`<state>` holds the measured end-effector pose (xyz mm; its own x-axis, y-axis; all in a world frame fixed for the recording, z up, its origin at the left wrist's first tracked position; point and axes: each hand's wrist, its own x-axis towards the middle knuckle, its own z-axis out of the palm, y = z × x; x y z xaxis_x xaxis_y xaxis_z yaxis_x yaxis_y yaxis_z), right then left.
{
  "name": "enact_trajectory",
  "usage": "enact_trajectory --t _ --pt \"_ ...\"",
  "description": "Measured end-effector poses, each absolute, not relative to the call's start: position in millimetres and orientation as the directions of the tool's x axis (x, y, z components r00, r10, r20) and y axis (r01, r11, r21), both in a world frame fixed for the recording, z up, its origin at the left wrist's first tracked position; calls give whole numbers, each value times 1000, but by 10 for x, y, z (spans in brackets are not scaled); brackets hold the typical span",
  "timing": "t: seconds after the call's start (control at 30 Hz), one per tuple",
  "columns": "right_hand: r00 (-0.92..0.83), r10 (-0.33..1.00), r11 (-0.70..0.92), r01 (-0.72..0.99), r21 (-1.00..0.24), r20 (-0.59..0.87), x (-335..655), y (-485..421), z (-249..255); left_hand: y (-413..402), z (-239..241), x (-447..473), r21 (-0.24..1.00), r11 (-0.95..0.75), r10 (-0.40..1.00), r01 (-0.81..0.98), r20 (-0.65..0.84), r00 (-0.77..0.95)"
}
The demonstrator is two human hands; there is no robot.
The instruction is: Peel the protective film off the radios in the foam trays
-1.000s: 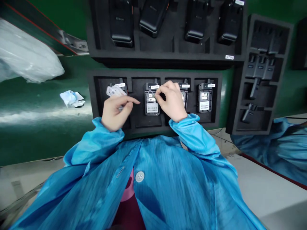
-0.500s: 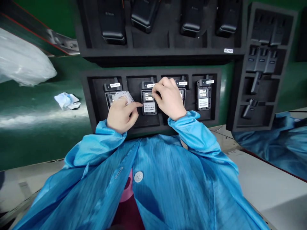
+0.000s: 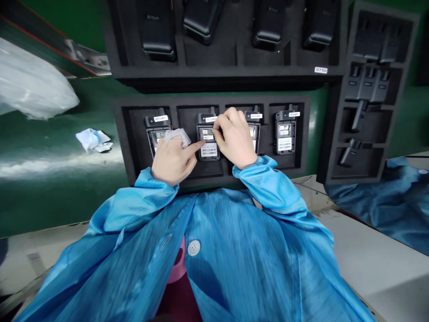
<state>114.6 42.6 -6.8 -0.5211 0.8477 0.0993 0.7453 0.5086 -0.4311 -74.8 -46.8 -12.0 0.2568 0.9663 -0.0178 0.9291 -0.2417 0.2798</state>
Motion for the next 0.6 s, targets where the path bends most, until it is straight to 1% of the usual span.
enact_trajectory --t 0.1,0.2,0.27,0.37,0.5,0.6 --pt "-513 852 503 749 -431 103 1155 434 -72 -466 -111 -748 293 -250 963 923 -27 269" --pt "-499 857 496 735 -463 127 1195 402 -31 -468 -102 -743 307 -234 966 922 -30 255" --pt "-509 848 514 728 -453 144 1238 344 15 -471 -104 -741 327 -228 968 917 -23 249" --pt "-581 805 580 730 -362 120 1318 227 63 -471 -116 -740 339 -232 967 912 -26 255" --pt "-653 752 654 721 -229 93 1408 105 63 -473 -120 -739 317 -238 966 918 -23 258" --pt "-674 734 675 708 -208 86 1419 83 77 -475 -95 -730 312 -239 967 920 -11 255"
